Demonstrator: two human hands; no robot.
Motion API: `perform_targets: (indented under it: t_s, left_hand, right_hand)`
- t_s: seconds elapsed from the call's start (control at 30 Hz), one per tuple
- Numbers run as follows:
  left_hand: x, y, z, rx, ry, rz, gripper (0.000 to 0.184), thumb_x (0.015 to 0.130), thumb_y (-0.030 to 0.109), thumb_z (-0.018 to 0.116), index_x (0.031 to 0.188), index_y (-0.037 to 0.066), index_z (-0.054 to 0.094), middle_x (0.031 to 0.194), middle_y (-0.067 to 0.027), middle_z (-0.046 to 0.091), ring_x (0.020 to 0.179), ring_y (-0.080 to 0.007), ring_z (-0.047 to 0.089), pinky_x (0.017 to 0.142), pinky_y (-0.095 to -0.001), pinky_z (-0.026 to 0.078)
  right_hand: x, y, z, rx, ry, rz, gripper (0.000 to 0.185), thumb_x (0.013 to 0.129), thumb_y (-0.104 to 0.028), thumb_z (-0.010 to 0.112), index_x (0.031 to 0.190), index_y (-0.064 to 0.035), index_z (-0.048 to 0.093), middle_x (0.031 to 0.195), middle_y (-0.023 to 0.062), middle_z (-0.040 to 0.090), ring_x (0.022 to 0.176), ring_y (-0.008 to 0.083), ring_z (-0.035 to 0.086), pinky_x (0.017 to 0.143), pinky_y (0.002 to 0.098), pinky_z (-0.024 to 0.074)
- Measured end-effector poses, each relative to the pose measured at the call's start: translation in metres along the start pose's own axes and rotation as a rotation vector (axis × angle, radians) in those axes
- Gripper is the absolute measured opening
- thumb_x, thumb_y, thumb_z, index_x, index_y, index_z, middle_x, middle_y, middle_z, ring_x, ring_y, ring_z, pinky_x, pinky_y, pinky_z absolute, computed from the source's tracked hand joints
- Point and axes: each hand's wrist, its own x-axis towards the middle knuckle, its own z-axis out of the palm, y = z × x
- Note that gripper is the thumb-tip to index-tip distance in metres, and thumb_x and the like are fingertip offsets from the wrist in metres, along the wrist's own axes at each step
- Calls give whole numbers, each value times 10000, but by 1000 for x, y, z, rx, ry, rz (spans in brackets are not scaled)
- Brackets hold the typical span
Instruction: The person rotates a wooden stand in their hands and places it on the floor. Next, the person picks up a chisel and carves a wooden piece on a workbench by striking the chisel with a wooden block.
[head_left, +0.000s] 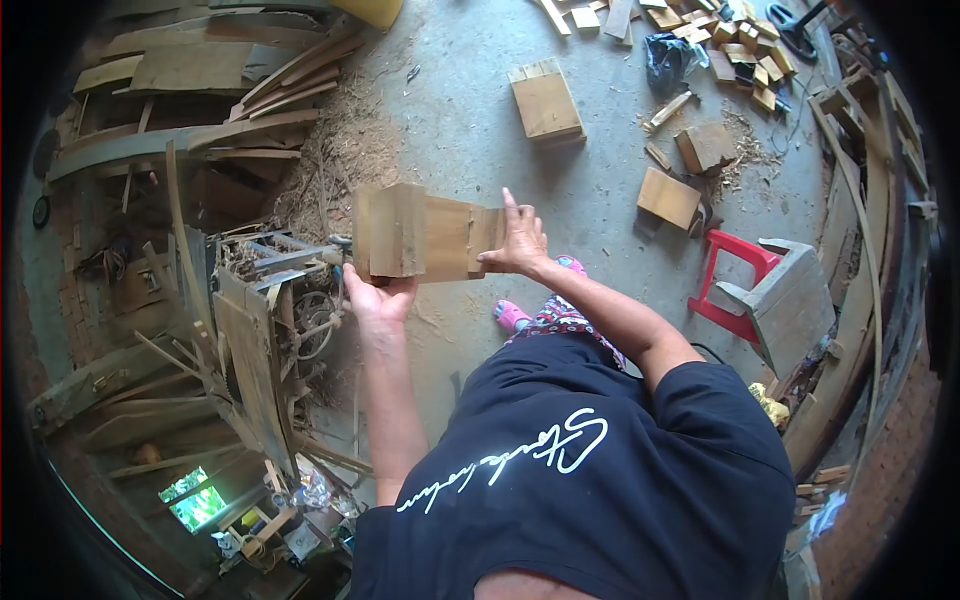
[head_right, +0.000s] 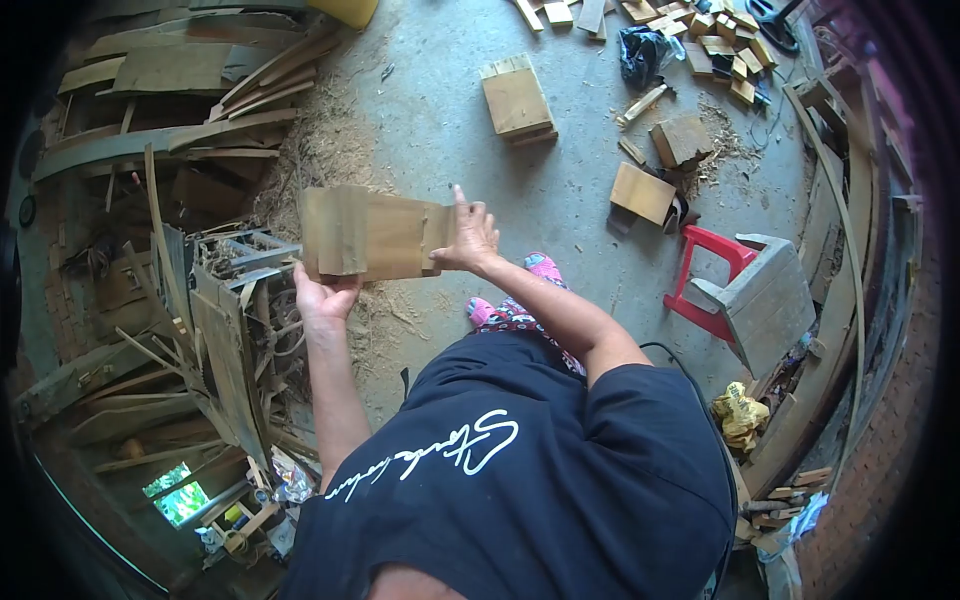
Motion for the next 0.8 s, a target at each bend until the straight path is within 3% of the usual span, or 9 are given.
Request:
perform_targets:
  t_s: [0.07, 0.17, 0.27, 0.33, 0.4, 0.57, 0.67, 0.73, 0.8]
  left_hand:
    - [-6, -13, 13, 58, -15, 12, 648, 954, 600, 267, 1356, 117, 427, 1336, -141, 482, 1196, -339, 488, 945, -575, 438]
    - [-5, -26, 25, 99, -141, -39, 662, 941, 597, 338, 1376, 102, 393, 1370, -150, 437, 1241, -331, 444, 1012, -576, 378]
    - [-13, -34, 38, 145, -139, -87, 657, 940, 588, 357, 1383, 103, 376, 1380, -145, 425, 1252, -335, 432, 1016, -582, 372]
    - [-8, -32, 38, 114, -173, -109, 653, 941, 581, 367, 1386, 104, 369, 1374, -147, 430, 1256, -342, 427, 1024, -584, 363]
    - [-2, -27, 35, 115, -182, -107, 644, 940, 576, 376, 1379, 105, 382, 1369, -152, 432, 1252, -347, 430, 1014, -596, 369]
    - [8, -19, 35, 109, -133, -90, 639, 955, 576, 288, 1370, 106, 409, 1362, -177, 441, 1239, -376, 439, 972, -610, 393]
    - [13, -14, 33, 69, -84, -62, 613, 935, 555, 343, 1346, 110, 441, 1345, -163, 458, 1224, -361, 455, 968, -602, 397]
    - [19, -9, 29, 55, -70, -46, 595, 915, 539, 404, 1325, 113, 464, 1327, -149, 475, 1209, -341, 472, 967, -586, 407]
    - [18, -4, 27, 35, -102, -56, 555, 904, 488, 423, 1322, 125, 470, 1331, -143, 473, 1200, -344, 477, 944, -584, 417]
  right_hand:
    - [7, -8, 1, -178, 23, -17, 1187, 519, -425, 883, 1465, -168, 214, 1312, 196, 367, 1199, 410, 417, 986, 542, 370]
    - [36, -14, -3, -345, -143, 25, 962, 517, -463, 860, 1331, -152, 451, 1244, 178, 477, 1198, 372, 447, 940, 569, 388]
    - [100, 40, 24, -22, -31, -64, 348, 765, -283, 690, 1030, -67, 631, 818, 181, 669, 923, 331, 669, 785, 534, 514]
    - [97, 34, -12, 708, 87, 388, 209, 852, -215, 576, 938, -37, 644, 742, 185, 673, 827, 339, 685, 783, 467, 535]
    - [116, 75, -3, 72, 386, 109, 384, 889, -337, 567, 1093, -13, 592, 973, 189, 661, 1030, 282, 628, 749, 416, 558]
    - [64, 62, -20, 383, -311, 122, 847, 788, -608, 617, 1329, 13, 420, 1202, 247, 560, 1072, 294, 586, 664, 376, 567]
    - [37, 68, 18, 287, 23, -3, 885, 846, -564, 569, 1432, 16, 247, 1337, 316, 415, 1213, 396, 472, 1000, 431, 415]
    - [21, 67, 26, 338, 61, -97, 882, 887, -523, 528, 1463, 14, 130, 1330, 326, 412, 1244, 427, 423, 1083, 436, 299]
    - [12, 70, 28, 301, 45, -135, 872, 903, -505, 507, 1471, 5, 84, 1310, 332, 417, 1210, 438, 446, 1050, 446, 339]
